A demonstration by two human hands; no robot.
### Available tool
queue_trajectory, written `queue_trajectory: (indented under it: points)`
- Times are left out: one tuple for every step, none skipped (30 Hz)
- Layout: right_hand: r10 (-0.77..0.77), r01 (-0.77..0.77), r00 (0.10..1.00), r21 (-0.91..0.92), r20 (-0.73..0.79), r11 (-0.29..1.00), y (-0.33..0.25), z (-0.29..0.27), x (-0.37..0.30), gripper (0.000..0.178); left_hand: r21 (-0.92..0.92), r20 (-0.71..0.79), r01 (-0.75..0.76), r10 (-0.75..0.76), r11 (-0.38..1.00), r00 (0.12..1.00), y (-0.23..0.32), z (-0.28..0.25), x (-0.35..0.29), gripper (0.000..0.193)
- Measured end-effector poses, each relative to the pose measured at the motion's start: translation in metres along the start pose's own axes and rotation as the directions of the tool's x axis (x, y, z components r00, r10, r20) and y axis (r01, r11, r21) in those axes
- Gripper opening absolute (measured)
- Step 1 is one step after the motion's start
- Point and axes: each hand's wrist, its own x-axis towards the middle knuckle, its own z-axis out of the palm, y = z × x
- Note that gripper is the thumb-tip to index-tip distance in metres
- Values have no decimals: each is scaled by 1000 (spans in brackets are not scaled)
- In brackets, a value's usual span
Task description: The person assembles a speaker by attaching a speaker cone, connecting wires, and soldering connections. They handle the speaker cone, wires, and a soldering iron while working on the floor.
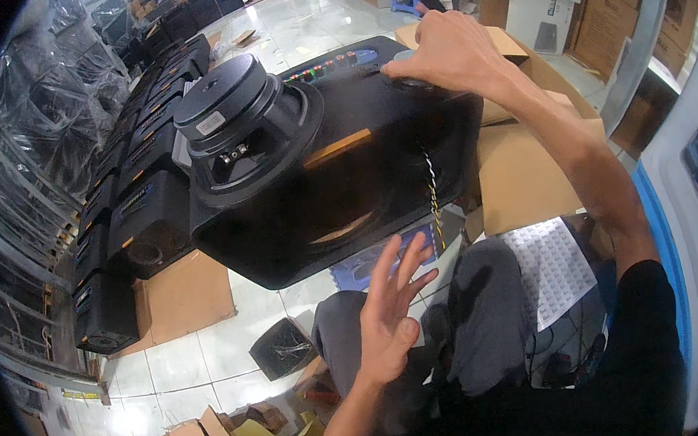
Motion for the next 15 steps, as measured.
queue_trajectory:
  points:
    - [-39, 40, 999, 12, -17, 999, -1, 4, 1, 68, 0, -2, -4, 4, 1000, 1000, 0, 0, 0, 112]
    - [-58, 59, 998, 12, -21, 998, -3, 7, 1, 67, 1, -7, -3, 3, 1000, 1000, 0, -1, 0, 111]
    - [-83, 83, 996, 15, -32, 996, -5, 10, 1, 67, -2, -8, -5, 5, 1000, 1000, 1, -1, 0, 111]
    - [-80, 80, 996, 4, -25, 997, -7, 11, 1, 62, -5, -11, -5, 5, 1000, 1000, 1, -1, -1, 111]
    - [-83, 82, 996, -4, -25, 997, -8, 12, 2, 58, -7, -19, -2, 2, 1000, 1000, 2, -2, -1, 111]
    - [-103, 103, 994, -5, -38, 995, -10, 13, 2, 55, 0, -21, -2, 2, 1000, 1000, 3, -2, -2, 111]
    - [-75, 74, 997, -23, -20, 997, -12, 13, 3, 54, 8, -29, -1, 1, 1000, 1000, 4, -2, -3, 112]
    - [-62, 62, 998, -32, -13, 998, -13, 13, 3, 53, 16, -38, -1, 2, 1000, 999, 4, -3, -4, 112]
    - [-51, 50, 999, -40, -17, 998, -15, 14, 3, 53, 23, -33, -5, 6, 1000, 999, 4, -3, -4, 112]
    - [-67, 65, 997, -53, -29, 996, -17, 15, 2, 54, 30, -30, -9, 10, 1000, 1000, 5, -3, -4, 112]
    - [-81, 77, 996, -64, -50, 995, -18, 16, 2, 55, 41, -31, -5, 6, 999, 1000, 5, -3, -4, 112]
    - [-76, 71, 996, -92, -53, 993, -20, 16, 1, 56, 36, -23, -14, 14, 999, 1000, 5, -3, -4, 113]
    - [-90, 84, 993, -85, -71, 993, -20, 16, 0, 58, 36, -22, -15, 16, 999, 1000, 5, -3, -4, 113]
    - [-83, 76, 994, -93, -71, 993, -20, 15, -1, 60, 39, -25, -13, 14, 999, 1000, 5, -4, -5, 113]
    - [-70, 63, 995, -106, -67, 992, -19, 13, -3, 62, 49, -39, -16, 18, 999, 999, 5, -3, -6, 112]
